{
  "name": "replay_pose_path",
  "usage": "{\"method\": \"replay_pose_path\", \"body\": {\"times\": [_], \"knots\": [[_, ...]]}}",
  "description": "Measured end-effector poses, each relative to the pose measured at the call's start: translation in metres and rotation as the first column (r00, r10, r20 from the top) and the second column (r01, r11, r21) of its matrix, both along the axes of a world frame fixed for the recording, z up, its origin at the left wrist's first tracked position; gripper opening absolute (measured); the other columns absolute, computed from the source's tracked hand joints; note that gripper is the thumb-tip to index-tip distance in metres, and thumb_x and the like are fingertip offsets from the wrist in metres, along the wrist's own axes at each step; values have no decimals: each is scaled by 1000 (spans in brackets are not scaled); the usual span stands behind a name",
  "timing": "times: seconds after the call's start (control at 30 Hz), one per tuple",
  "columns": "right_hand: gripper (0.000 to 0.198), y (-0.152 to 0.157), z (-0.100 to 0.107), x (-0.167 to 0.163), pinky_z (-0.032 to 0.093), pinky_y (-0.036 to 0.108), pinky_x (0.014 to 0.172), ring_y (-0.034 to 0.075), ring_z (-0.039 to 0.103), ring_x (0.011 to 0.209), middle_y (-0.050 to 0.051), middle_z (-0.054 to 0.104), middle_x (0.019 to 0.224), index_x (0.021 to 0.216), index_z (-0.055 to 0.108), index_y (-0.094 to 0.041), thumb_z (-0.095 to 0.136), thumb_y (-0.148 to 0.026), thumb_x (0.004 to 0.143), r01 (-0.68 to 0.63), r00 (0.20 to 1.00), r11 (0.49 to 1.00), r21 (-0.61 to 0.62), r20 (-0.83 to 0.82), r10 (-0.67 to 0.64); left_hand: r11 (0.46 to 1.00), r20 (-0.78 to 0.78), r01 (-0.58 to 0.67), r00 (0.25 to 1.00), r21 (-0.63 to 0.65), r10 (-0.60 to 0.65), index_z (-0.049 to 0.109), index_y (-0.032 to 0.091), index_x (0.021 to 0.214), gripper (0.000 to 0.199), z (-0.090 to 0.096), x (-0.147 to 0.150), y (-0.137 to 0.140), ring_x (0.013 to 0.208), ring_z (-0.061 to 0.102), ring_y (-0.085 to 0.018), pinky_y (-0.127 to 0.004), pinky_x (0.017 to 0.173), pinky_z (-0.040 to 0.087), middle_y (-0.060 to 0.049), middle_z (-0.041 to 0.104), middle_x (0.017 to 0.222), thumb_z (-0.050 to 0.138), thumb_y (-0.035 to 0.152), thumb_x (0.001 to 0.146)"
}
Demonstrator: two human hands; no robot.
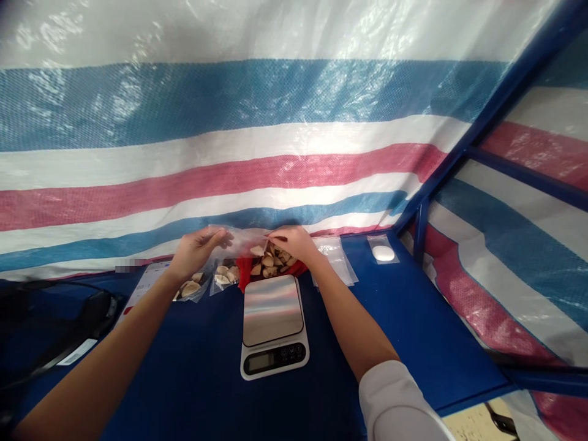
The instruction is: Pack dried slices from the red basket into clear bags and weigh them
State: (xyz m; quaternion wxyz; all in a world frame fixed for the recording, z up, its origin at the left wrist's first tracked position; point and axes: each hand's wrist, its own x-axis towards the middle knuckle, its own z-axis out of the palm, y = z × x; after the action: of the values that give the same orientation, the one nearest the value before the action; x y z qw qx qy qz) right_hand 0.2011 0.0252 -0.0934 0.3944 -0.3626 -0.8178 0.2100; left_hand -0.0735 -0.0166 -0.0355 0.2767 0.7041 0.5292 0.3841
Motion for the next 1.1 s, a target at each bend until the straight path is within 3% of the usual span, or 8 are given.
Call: {"method": "replay_pose_path", "body": {"times": [0.2, 0.37, 0.53, 0.63, 0.77, 1.1], "knots": [[19, -5, 0, -3, 56, 33, 91, 22, 75, 97, 3, 81, 103, 96, 82, -25, 63, -26, 95, 42, 995, 999, -18, -95, -43, 1000, 4, -10, 1000, 0, 10, 72, 19, 85, 51, -9, 3, -1, 76, 71, -22, -33, 75, 56, -6, 76, 80, 57, 68, 90], [19, -11, -2, -5, 55, 35, 94, 23, 74, 102, 5, 80, 110, 104, 81, -24, 65, -23, 92, 31, 998, 997, -70, -59, -35, 998, -56, -30, 998, 48, 33, 71, 20, 81, 52, -13, 13, -5, 74, 68, -22, -31, 71, 54, -5, 75, 78, 56, 69, 89], [15, -20, -9, 7, 57, 36, 89, 23, 75, 95, 3, 81, 104, 100, 81, -27, 71, -27, 88, 170, 985, 975, -143, -12, -173, 997, -20, -65, 998, 35, 66, 71, 20, 85, 49, -13, 14, -8, 77, 70, -22, -32, 75, 55, -6, 76, 81, 56, 66, 91], [14, -25, -14, 8, 56, 33, 86, 23, 75, 89, 2, 82, 99, 96, 82, -27, 70, -30, 90, 144, 987, 985, -92, 79, -137, 996, 1, -80, 997, 35, 80, 71, 19, 84, 49, -15, 15, -9, 78, 70, -21, -31, 75, 54, -7, 76, 83, 55, 65, 92], [17, -26, -13, -2, 54, 33, 92, 24, 73, 102, 3, 80, 110, 101, 81, -28, 68, -26, 91, 96, 978, 995, -10, 187, -92, 996, -26, -68, 997, 66, 70, 69, 19, 80, 49, -15, 19, -8, 75, 66, -21, -30, 72, 52, -5, 73, 79, 55, 65, 91], [22, -25, -11, -21, 55, 32, 84, 26, 70, 111, 3, 76, 122, 112, 78, -30, 68, -36, 94, 86, 916, 996, 34, 391, -92, 997, -41, -49, 998, 60, 51, 67, 20, 76, 51, -10, 20, -9, 72, 67, -21, -29, 65, 52, -3, 71, 73, 55, 68, 90]]}}
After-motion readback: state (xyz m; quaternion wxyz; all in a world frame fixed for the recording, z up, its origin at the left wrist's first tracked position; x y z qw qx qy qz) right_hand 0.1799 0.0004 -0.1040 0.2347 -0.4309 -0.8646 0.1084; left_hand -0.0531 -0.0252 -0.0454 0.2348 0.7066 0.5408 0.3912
